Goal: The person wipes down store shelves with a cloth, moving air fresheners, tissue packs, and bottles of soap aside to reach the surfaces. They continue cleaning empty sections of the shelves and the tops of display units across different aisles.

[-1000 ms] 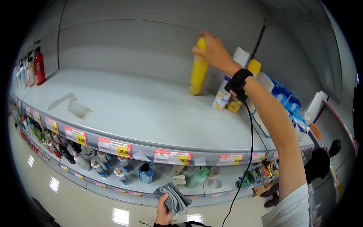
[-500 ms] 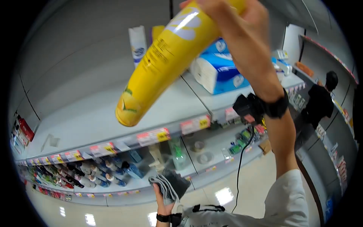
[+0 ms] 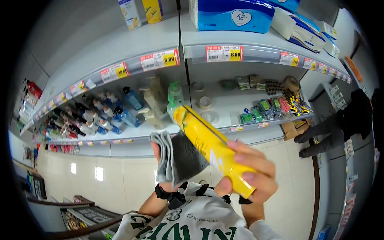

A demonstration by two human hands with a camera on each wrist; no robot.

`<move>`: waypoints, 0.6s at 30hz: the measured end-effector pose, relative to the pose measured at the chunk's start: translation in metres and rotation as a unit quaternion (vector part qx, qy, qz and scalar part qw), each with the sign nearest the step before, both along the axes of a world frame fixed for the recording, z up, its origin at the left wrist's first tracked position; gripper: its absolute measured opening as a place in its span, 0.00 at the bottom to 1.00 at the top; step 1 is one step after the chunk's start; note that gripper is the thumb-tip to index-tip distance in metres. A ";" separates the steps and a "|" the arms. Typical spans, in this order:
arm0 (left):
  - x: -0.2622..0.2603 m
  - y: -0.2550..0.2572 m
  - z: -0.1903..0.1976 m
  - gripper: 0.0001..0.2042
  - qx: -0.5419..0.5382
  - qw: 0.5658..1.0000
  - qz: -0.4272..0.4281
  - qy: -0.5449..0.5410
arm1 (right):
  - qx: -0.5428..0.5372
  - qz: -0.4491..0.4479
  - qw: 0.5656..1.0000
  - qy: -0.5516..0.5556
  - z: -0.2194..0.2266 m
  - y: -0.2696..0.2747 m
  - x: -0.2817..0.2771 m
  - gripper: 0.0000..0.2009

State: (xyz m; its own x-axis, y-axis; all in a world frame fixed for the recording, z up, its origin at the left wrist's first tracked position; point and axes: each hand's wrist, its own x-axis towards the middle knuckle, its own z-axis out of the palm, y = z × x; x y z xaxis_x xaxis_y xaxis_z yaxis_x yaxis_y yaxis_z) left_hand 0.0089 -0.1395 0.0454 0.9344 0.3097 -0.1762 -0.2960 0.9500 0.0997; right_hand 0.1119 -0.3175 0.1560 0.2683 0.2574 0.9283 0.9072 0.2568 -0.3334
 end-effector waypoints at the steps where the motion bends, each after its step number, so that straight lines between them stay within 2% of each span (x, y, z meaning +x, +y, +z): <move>1: 0.009 -0.005 0.004 0.47 -0.002 1.000 0.004 -0.029 | 0.000 0.010 1.000 0.005 -0.014 -0.006 -0.005 0.25; 3: 0.030 -0.022 0.030 0.46 0.057 0.996 0.009 -0.061 | 0.041 0.092 0.993 0.068 -0.043 -0.016 -0.015 0.24; 4: 0.033 -0.026 0.037 0.43 0.027 0.999 0.027 -0.018 | 0.044 0.098 0.991 0.074 -0.054 -0.020 -0.016 0.24; 6: 0.039 -0.028 0.031 0.34 0.038 0.997 0.065 0.007 | -0.007 0.144 0.986 0.083 -0.074 -0.027 -0.020 0.26; 7: 0.041 -0.028 0.028 0.31 0.064 0.994 0.088 0.016 | -0.001 0.147 0.985 0.085 -0.084 -0.027 -0.021 0.26; 9: 0.039 -0.027 0.023 0.29 0.092 0.989 0.112 0.038 | 0.058 0.151 0.973 0.164 -0.102 -0.025 -0.023 0.26; 10: 0.039 -0.028 0.023 0.27 0.116 0.983 0.134 0.055 | 0.071 0.114 0.982 0.132 -0.107 -0.020 -0.014 0.26; 13: 0.042 -0.038 0.031 0.25 0.181 0.962 0.179 0.102 | 0.177 0.082 0.942 0.271 -0.114 -0.010 -0.014 0.25; 14: 0.043 -0.039 0.032 0.24 0.195 0.958 0.184 0.101 | 0.186 0.077 0.941 0.273 -0.115 -0.012 -0.011 0.25; 16: 0.047 -0.045 0.037 0.25 0.237 0.948 0.190 0.097 | 0.233 0.117 0.895 0.362 -0.116 -0.015 -0.004 0.20; 17: 0.049 -0.048 0.040 0.27 0.268 0.937 0.204 0.091 | 0.243 0.110 0.894 0.360 -0.118 -0.015 -0.001 0.20; 18: 0.051 -0.053 0.042 0.28 0.295 0.926 0.219 0.088 | 0.251 0.110 0.859 0.432 -0.120 -0.018 0.000 0.19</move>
State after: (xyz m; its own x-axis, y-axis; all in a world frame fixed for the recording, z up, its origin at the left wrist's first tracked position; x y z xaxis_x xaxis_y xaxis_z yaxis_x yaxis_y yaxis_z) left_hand 0.0595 -0.1928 0.0871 0.6699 0.7424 0.0063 -0.5697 0.5085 0.6456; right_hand 0.1117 -0.3351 0.0356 0.9092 0.0149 0.4160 0.2884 0.6982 -0.6552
